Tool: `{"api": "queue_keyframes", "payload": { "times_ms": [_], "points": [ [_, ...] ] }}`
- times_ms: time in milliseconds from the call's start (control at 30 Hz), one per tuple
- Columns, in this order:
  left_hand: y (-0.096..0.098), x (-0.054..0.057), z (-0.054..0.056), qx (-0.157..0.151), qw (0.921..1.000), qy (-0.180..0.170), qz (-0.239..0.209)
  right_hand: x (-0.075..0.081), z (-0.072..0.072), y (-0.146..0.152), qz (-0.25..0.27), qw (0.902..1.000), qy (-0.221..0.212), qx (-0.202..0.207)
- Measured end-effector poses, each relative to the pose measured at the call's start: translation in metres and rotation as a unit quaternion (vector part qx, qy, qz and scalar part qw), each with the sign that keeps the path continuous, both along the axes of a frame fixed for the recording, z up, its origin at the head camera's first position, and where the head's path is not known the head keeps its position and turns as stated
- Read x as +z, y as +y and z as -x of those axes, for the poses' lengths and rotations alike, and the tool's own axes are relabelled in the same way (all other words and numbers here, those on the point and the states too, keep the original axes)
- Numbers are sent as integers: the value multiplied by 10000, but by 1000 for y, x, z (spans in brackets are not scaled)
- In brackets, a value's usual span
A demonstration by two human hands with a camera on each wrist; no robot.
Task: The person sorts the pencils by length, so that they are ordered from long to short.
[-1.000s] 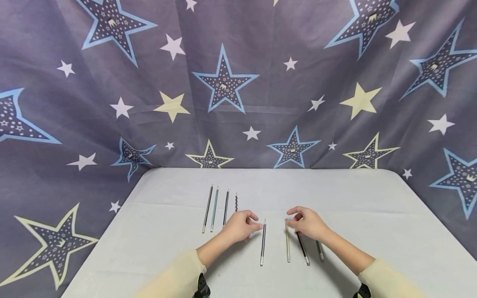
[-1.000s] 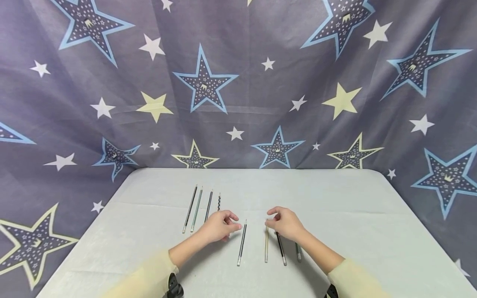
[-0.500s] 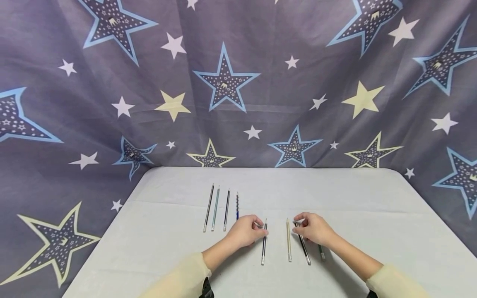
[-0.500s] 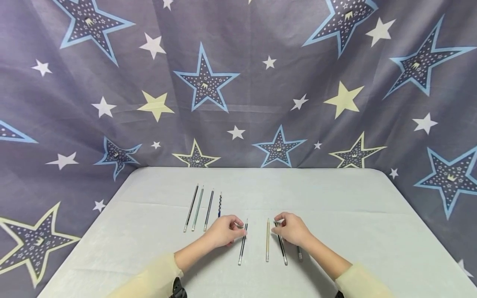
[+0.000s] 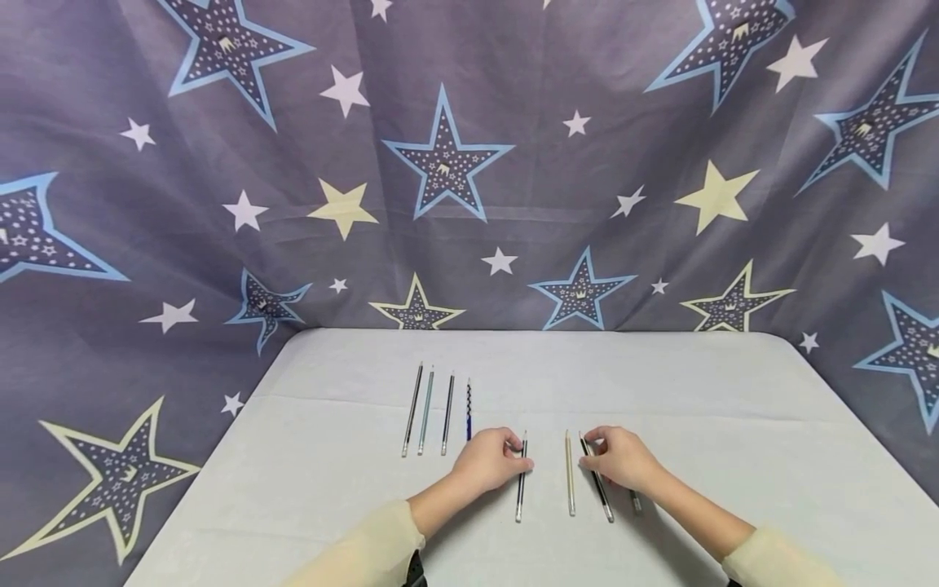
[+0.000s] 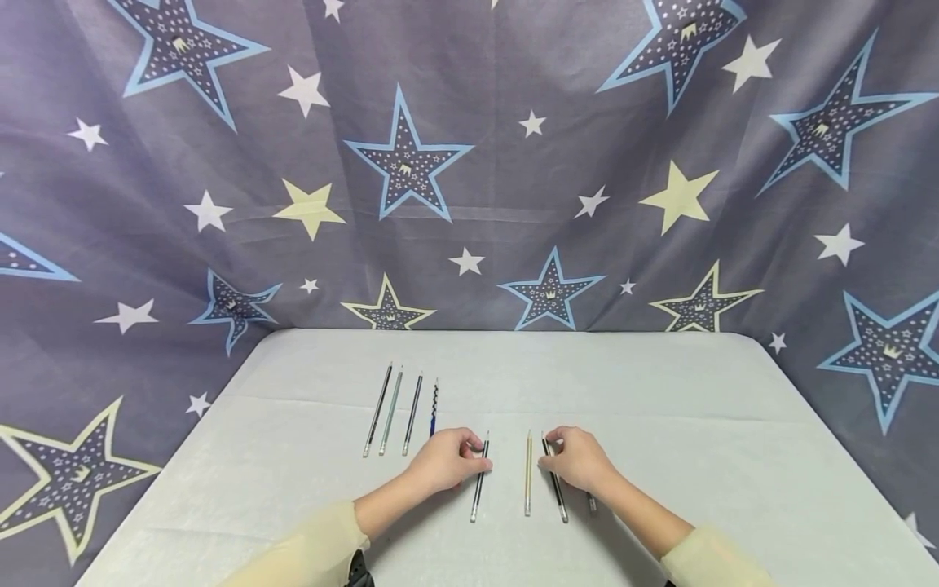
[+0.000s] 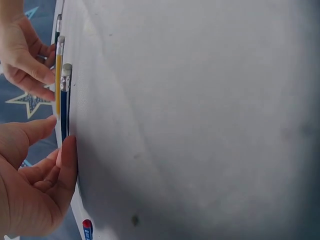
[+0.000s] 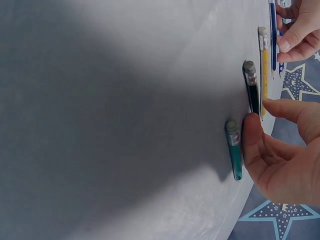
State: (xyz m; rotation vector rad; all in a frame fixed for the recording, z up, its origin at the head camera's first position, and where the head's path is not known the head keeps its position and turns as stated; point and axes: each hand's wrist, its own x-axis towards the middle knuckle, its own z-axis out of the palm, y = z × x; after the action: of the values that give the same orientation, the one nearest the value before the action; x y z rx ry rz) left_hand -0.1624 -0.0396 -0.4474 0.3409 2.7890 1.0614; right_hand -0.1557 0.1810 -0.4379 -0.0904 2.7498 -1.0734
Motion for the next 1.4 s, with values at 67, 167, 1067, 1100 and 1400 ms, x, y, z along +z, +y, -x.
{"api": "queue_keyframes", "payload": {
  "times_ms": [67,167,1067,1100,1400],
  "points": [
    [1,0,0,12,9997,151,180,0,-1,0,2,10000,2,4],
    [3,0,0,52,9988,316,369,-1,-1,-2,-23,10000,38,-38],
    [0,-7,3,271,9962,-381,-732,-5,-5,-3,152,9996,-11,-223],
    [-1,-8,3,284,9952,-421,-840,-5,-5,-2,176,9996,-15,-229],
    [-6,-8,3,389,9811,-925,-1656,-6,-7,-2,255,9991,-83,-335]
  ]
}}
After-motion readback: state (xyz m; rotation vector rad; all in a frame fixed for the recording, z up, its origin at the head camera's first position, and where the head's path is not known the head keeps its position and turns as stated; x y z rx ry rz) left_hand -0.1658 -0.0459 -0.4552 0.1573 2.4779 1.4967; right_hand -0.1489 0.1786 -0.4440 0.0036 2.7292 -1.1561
